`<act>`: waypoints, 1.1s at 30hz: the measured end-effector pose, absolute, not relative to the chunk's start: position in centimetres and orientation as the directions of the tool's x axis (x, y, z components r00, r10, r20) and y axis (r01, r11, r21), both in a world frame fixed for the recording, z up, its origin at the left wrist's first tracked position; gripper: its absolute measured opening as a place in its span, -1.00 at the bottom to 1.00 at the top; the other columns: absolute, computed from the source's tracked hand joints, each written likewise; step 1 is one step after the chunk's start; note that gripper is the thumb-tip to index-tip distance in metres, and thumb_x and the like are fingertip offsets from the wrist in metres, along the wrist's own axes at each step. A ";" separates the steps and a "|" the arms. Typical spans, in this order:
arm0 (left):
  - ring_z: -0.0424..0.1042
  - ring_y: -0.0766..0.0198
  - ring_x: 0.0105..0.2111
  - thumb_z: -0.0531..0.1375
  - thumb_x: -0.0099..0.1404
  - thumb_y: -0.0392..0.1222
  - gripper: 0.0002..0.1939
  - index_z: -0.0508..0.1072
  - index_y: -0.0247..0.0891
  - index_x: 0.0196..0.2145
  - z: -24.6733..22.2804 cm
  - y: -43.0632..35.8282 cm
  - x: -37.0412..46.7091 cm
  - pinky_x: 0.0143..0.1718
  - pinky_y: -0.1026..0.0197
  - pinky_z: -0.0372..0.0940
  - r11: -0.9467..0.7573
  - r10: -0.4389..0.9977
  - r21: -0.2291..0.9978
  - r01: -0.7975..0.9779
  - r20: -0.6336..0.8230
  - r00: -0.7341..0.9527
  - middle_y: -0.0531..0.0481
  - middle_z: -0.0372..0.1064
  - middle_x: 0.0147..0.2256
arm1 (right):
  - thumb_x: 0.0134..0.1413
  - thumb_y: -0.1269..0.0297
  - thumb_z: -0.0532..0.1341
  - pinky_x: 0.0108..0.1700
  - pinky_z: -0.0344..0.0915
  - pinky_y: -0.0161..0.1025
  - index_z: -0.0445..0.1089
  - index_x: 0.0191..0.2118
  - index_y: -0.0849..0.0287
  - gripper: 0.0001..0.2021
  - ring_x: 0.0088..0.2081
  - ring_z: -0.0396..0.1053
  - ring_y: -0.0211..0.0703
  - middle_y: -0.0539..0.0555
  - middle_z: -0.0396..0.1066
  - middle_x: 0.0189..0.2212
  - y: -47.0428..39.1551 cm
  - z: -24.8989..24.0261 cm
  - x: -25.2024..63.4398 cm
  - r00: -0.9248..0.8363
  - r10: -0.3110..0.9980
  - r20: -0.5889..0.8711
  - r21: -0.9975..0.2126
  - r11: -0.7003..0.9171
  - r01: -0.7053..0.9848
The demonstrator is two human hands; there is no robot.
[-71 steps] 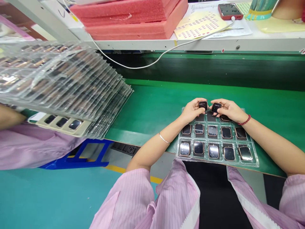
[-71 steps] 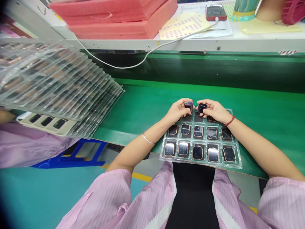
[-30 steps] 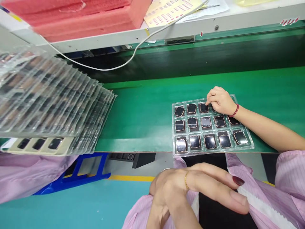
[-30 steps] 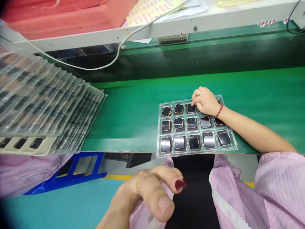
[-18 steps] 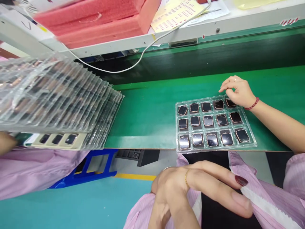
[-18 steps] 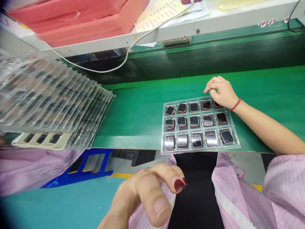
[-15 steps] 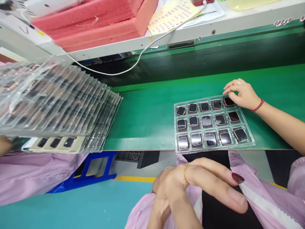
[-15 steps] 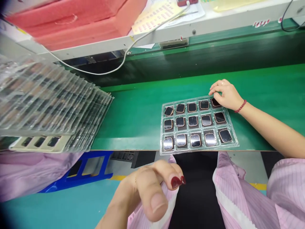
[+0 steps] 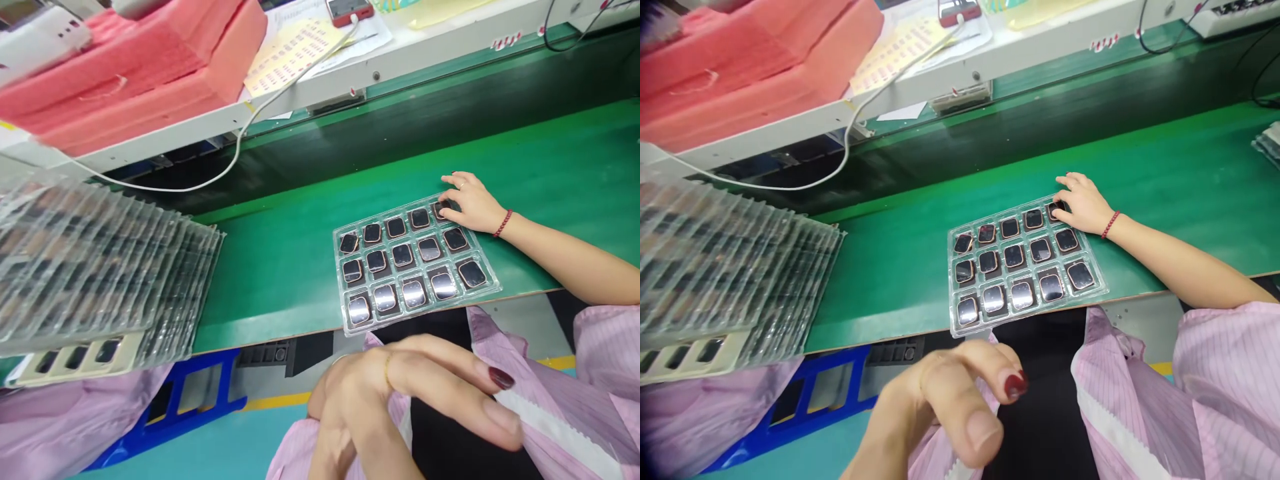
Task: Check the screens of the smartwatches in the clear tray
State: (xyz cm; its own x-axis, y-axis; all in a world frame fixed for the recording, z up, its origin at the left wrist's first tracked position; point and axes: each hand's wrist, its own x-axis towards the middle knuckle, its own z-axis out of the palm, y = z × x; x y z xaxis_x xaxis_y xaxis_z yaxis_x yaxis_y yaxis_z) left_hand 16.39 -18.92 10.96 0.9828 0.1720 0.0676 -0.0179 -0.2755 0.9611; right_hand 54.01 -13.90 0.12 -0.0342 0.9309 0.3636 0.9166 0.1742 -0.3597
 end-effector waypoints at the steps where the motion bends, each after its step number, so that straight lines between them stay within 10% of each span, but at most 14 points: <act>1: 0.49 -0.10 0.02 0.30 -0.10 0.41 -0.65 0.59 0.41 -0.32 11.2 -18.2 17.5 -0.18 -0.09 0.45 -0.317 0.202 0.948 -0.027 0.095 0.975 0.11 0.58 -0.25 | 0.15 0.15 0.28 0.26 0.06 0.37 0.54 -0.19 0.21 -0.76 0.29 0.07 0.43 0.32 0.30 0.22 -13.9 0.0 54.0 -0.032 0.934 0.355 -0.359 0.168 0.918; 6: 0.37 -0.05 0.15 0.10 0.35 0.12 -0.68 0.56 -0.08 -0.28 10.1 -12.3 26.3 0.19 -0.21 0.26 -0.639 0.556 0.738 0.215 0.251 0.793 -0.09 0.47 0.07 | 0.00 0.22 0.34 0.21 0.14 0.28 0.42 -0.24 0.17 -0.79 0.18 0.22 0.33 0.32 0.39 0.10 -13.9 0.0 53.6 -0.004 0.924 0.382 -0.447 0.189 0.875; 13: 0.00 -0.25 0.38 0.25 0.28 -0.13 -0.82 0.46 -0.23 -0.19 2.9 -5.4 32.5 0.28 -0.37 0.01 -0.747 0.648 0.335 0.575 0.171 0.742 -0.33 0.18 0.30 | 0.01 0.46 0.21 -0.02 0.30 -0.03 0.22 -0.38 0.08 -0.85 -0.09 0.40 0.08 0.15 0.51 -0.24 -15.1 1.4 51.7 -0.063 0.886 0.459 -0.533 0.332 0.778; 20: 0.54 0.12 -0.14 0.21 0.26 -0.11 -0.82 0.36 -0.20 -0.21 2.6 -6.3 31.1 -0.03 0.04 0.40 -0.651 0.641 0.676 0.344 0.248 0.726 -0.09 0.54 -0.17 | 0.08 0.35 0.24 -0.30 0.31 -0.25 0.29 -0.28 0.12 -0.90 -0.38 0.42 -0.17 -0.01 0.48 -0.39 -15.7 1.9 50.5 0.133 0.918 0.373 -0.863 0.291 0.412; 26: 0.49 0.26 -0.32 0.23 0.22 -0.05 -0.65 0.45 -0.25 -0.07 2.0 -5.1 28.9 -0.24 0.19 0.44 -0.492 0.796 0.810 0.318 0.271 0.541 -0.07 0.51 -0.20 | 0.15 0.23 0.31 -0.60 0.28 -0.39 0.36 -0.13 0.17 -0.78 -0.59 0.33 -0.33 0.02 0.56 -0.36 -14.4 1.5 51.4 0.122 0.991 0.054 -0.988 0.070 -0.135; 33: 0.46 0.30 -0.39 0.30 0.12 -0.03 -0.64 0.46 -0.29 -0.18 3.1 -3.8 28.5 -0.41 0.30 0.36 -0.231 0.886 0.946 0.228 0.107 0.451 -0.04 0.48 -0.33 | 0.11 0.45 0.28 -0.57 0.33 -0.46 0.44 -0.07 0.20 -0.76 -0.55 0.36 -0.37 0.01 0.57 -0.33 -14.7 0.9 51.3 0.058 0.997 0.054 -0.993 0.060 -0.103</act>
